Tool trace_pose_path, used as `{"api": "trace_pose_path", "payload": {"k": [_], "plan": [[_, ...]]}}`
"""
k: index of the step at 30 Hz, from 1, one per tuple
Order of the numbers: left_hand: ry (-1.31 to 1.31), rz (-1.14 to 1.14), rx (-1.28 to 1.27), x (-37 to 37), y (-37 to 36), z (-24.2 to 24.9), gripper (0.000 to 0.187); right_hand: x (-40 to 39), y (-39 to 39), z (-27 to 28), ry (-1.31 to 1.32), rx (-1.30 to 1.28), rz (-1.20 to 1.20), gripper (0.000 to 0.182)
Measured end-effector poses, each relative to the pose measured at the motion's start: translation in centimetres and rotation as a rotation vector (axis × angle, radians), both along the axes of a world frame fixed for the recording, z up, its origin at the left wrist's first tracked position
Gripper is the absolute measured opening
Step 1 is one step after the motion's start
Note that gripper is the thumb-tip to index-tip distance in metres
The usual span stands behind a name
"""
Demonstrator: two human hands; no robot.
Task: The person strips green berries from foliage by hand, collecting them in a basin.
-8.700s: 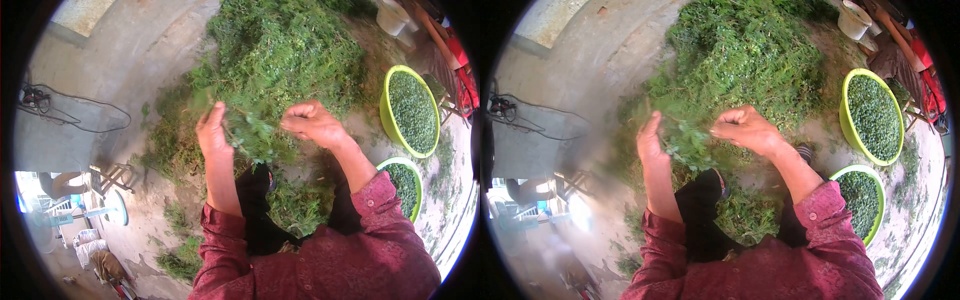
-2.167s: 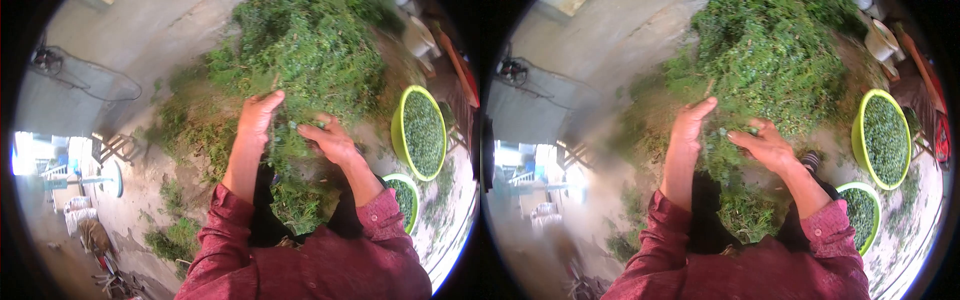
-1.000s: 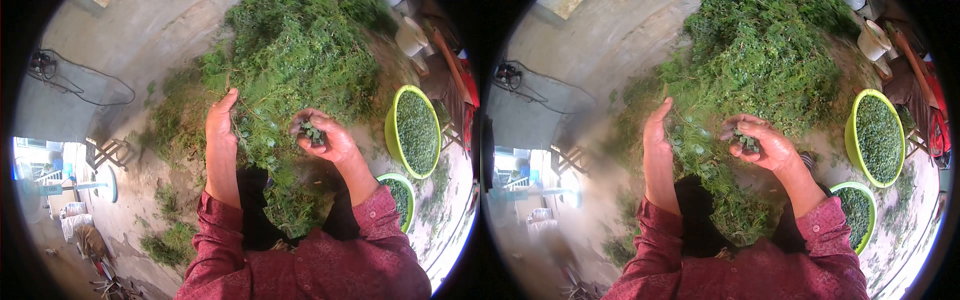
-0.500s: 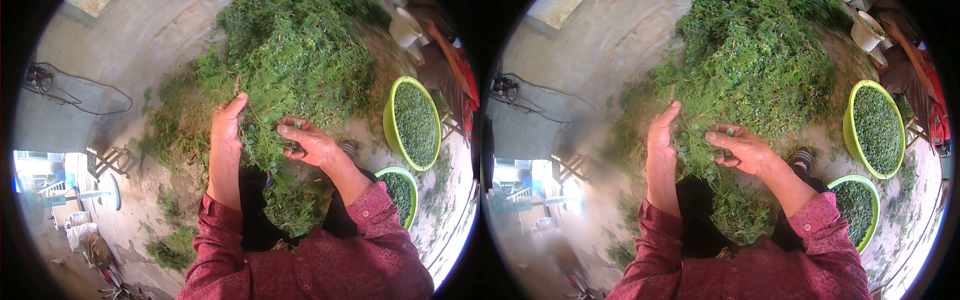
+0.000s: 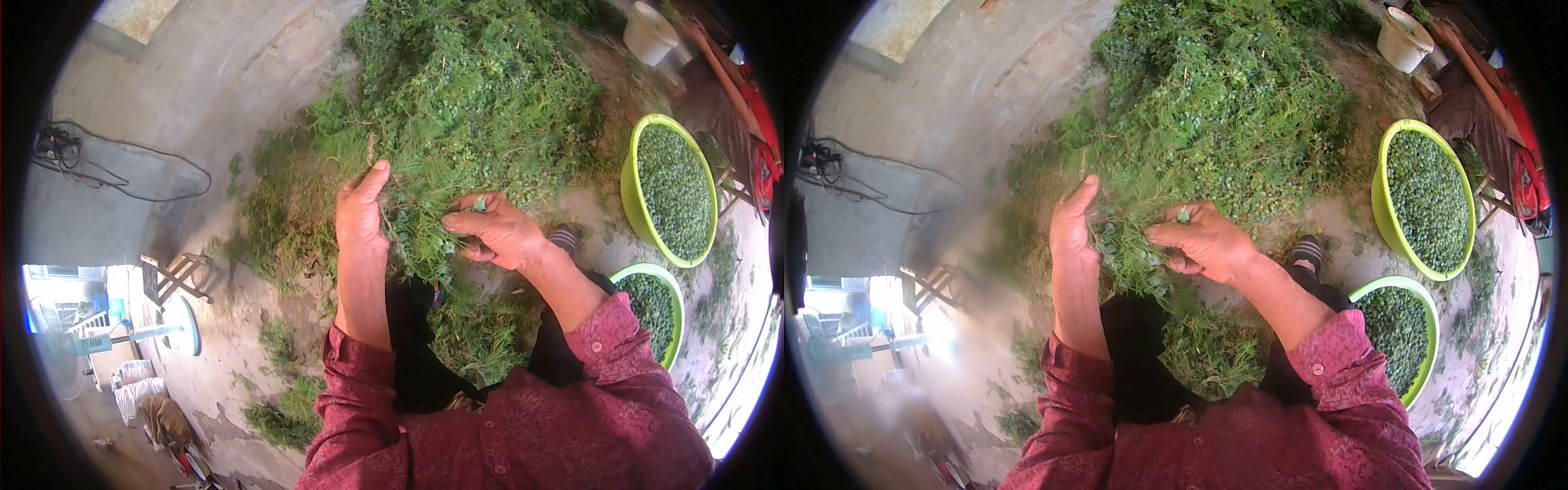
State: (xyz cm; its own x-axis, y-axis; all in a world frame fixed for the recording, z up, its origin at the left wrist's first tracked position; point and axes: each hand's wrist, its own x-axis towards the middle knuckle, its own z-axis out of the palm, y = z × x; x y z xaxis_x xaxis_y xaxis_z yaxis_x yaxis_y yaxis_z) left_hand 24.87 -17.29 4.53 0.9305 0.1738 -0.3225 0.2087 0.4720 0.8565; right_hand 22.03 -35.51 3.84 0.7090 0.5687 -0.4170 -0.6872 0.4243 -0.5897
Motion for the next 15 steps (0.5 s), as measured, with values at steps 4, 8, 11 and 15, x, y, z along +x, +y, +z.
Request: {"api": "trace_pose_path", "payload": {"k": [4,8,11,15], "plan": [[0.017,0.091,0.028,0.3,0.8,-0.2,0.022,-0.5,0.0,1.0,-0.1,-0.322,-0.075,0.01],[0.03,0.141,-0.125,0.4,1.7,0.2,0.027,-0.2,-0.9,-1.4,-0.076,-0.155,-0.2,0.017],[0.03,0.125,-0.059,-0.2,0.0,1.6,0.032,0.5,-1.9,-1.3,0.02,0.03,-0.142,0.024],[0.004,0.004,-0.24,0.4,-0.1,0.4,0.018,0.1,-1.1,-0.9,0.01,0.032,-0.073,0.029]]}}
